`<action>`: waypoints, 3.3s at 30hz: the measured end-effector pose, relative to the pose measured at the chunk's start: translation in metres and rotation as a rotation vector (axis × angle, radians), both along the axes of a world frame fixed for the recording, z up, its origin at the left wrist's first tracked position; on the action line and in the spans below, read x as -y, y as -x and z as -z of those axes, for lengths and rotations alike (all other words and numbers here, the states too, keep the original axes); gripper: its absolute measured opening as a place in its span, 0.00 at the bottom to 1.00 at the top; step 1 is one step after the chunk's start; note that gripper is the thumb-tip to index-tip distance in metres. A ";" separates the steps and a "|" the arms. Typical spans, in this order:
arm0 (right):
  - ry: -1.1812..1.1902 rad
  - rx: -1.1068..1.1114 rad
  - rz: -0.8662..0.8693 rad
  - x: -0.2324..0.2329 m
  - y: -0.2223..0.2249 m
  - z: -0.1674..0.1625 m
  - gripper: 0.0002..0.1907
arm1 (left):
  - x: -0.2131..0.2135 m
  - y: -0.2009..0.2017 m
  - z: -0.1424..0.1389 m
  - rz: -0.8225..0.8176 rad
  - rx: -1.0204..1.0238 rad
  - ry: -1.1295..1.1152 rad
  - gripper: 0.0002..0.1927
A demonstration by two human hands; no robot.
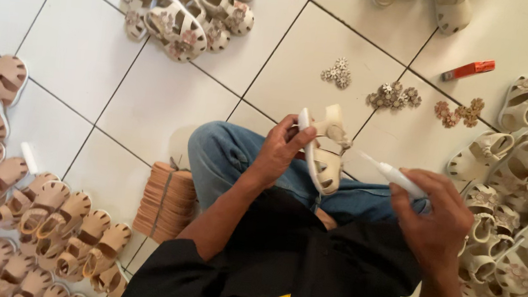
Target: The person sits on the floor holding a child's sandal and uses a glue bottle to apply glue to the toe area, then presses a decorative flower appliqué onto the glued spot. They repeat the gluing and attaching process on additional sandals, turning the shoes to reach different spots.
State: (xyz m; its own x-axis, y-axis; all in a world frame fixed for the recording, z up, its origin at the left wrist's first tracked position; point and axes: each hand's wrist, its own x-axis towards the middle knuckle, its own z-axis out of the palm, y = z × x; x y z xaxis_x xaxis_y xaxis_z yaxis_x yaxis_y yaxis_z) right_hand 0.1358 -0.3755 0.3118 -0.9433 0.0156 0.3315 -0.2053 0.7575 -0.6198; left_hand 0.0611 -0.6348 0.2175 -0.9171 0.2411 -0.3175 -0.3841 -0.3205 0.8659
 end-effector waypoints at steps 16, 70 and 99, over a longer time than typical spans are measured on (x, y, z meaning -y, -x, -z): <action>0.137 0.240 0.160 -0.024 0.260 0.220 0.12 | -0.006 0.105 0.043 -0.045 0.129 0.023 0.28; 1.038 0.518 0.024 -0.047 0.075 0.081 0.10 | -0.038 0.015 0.026 0.065 0.044 -0.004 0.27; 0.553 0.419 0.016 0.024 0.046 0.054 0.09 | -0.028 -0.011 0.004 0.117 -0.102 0.124 0.32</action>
